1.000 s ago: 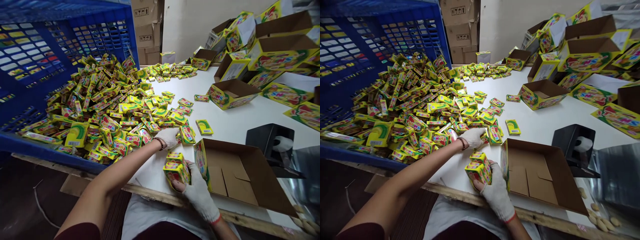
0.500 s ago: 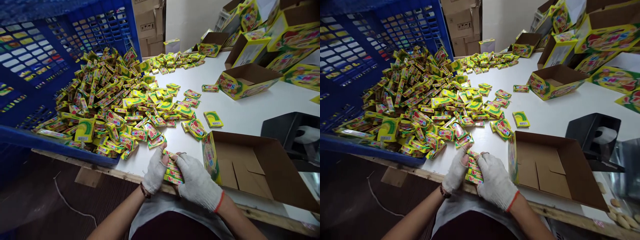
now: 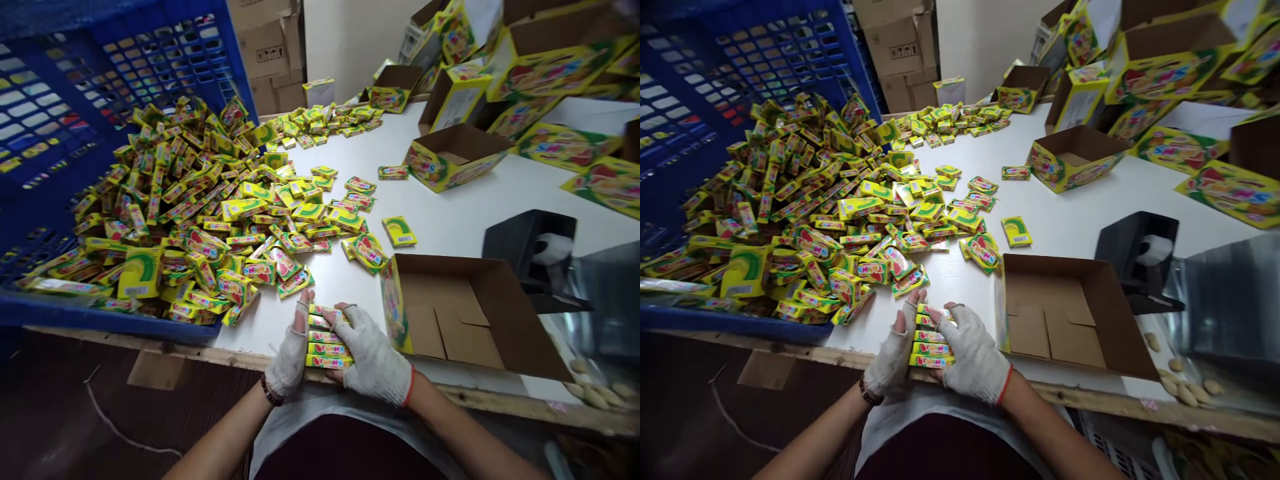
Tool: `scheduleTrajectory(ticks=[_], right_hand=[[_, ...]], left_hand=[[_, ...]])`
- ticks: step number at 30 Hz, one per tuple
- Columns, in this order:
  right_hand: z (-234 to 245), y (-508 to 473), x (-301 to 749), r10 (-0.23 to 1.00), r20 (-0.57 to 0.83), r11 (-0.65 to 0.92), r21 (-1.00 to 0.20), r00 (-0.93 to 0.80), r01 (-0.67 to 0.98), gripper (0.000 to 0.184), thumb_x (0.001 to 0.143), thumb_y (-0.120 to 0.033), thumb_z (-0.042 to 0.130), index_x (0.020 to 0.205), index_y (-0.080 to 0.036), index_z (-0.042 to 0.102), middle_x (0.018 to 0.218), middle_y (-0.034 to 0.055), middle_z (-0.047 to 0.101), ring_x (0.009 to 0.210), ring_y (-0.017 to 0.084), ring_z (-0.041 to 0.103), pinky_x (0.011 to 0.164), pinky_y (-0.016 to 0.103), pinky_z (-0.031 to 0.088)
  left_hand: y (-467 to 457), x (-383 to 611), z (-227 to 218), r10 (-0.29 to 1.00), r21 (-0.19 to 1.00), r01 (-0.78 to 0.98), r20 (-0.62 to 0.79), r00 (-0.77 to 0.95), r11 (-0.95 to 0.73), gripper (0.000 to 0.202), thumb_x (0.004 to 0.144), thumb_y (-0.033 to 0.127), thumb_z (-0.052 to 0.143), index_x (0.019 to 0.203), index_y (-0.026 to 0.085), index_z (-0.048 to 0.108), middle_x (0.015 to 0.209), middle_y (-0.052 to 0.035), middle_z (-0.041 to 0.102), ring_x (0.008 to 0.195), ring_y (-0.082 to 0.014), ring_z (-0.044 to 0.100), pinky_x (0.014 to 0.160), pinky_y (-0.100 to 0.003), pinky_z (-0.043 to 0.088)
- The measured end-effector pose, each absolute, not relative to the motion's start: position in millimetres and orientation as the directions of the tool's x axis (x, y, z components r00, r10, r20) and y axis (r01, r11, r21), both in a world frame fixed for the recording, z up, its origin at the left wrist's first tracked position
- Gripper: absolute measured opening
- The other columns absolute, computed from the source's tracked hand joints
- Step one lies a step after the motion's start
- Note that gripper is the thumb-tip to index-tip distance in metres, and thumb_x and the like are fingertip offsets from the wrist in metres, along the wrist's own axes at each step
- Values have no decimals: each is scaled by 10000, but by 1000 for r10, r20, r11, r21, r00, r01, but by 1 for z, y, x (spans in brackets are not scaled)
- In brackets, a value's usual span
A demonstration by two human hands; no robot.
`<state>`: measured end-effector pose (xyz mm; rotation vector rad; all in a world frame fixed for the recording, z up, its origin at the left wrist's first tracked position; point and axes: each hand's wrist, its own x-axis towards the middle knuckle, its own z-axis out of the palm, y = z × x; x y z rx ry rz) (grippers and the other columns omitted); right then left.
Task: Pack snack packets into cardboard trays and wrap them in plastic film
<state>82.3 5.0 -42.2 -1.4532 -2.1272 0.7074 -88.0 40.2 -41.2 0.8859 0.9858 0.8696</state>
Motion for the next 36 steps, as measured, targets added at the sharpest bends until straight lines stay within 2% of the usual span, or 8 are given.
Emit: scheduleTrajectory(ticks=[5, 9, 14, 17, 21, 27, 32, 36], right_hand=[[-47, 7, 82, 929, 199, 361, -681, -313, 638, 1047, 567, -382, 858, 1488, -137, 424, 1443, 229, 377, 1336, 391, 428, 1077, 524, 437], [-30, 4, 73, 938, 210, 343, -679, -276, 650, 755, 611, -250, 756, 1335, -138, 574, 1187, 167, 557, 1075, 318, 576, 954, 484, 512], [41, -4, 119, 946, 276, 325, -764, -173, 557, 698, 675, -336, 767, 1338, -208, 587, 1219, 130, 585, 1087, 295, 604, 953, 439, 525], [72, 4, 186, 998, 6, -27, -868, 66, 496, 744, 598, -452, 835, 1279, -245, 617, 1154, 95, 666, 981, 305, 656, 826, 429, 577], [66, 19, 246, 893, -449, -430, -867, -19, 251, 565, 544, -481, 809, 1024, -201, 705, 931, 73, 745, 790, 270, 693, 654, 351, 574], [24, 20, 214, 711, -585, -569, -805, -389, 170, 371, 625, -492, 751, 820, -177, 739, 761, 25, 736, 710, 210, 680, 661, 319, 558], [33, 28, 197, 729, -555, -291, -781, -402, 552, 407, 690, -535, 705, 900, -196, 786, 881, 60, 756, 819, 253, 688, 712, 324, 551], [39, 32, 198, 671, -655, -213, -620, -348, 755, 593, 770, -529, 607, 1238, -181, 709, 1213, 108, 719, 1098, 319, 664, 927, 373, 524]], left_hand=[[38, -89, -41, 882, 862, -256, -357, 306, 438, 937, 823, 867, 391, 1551, 281, 331, 1653, -42, 268, 1538, -255, 207, 1245, -409, 277], [43, -93, -35, 865, 848, -251, -380, 327, 467, 1066, 696, 907, 541, 1521, 252, 376, 1613, -116, 347, 1494, -322, 311, 1218, -469, 323], [41, -89, -27, 940, 941, -163, -257, 226, 296, 844, 825, 808, 497, 1437, 226, 484, 1507, -140, 491, 1415, -329, 439, 1197, -497, 345], [24, -65, -27, 944, 994, 84, -90, 319, 66, 781, 841, 557, 682, 1486, 196, 428, 1581, -140, 394, 1470, -330, 353, 1255, -496, 220], [7, -19, -31, 830, 972, 198, -4, 558, -129, 1130, 701, 386, 831, 1598, 189, 173, 1680, -147, 108, 1546, -357, 107, 1279, -510, 135], [22, -6, -46, 725, 941, 175, 96, 682, -289, 1068, 767, 299, 760, 1611, 194, 115, 1685, -137, 55, 1546, -345, 77, 1278, -510, 143], [34, -46, -50, 648, 942, 140, 97, 756, -305, 993, 807, 300, 749, 1607, 222, 166, 1667, -129, 186, 1528, -332, 206, 1265, -504, 207], [73, -47, -39, 697, 916, 188, 125, 707, -355, 763, 947, 306, 552, 1600, 217, 167, 1609, -150, 343, 1439, -290, 420, 1190, -495, 370]])
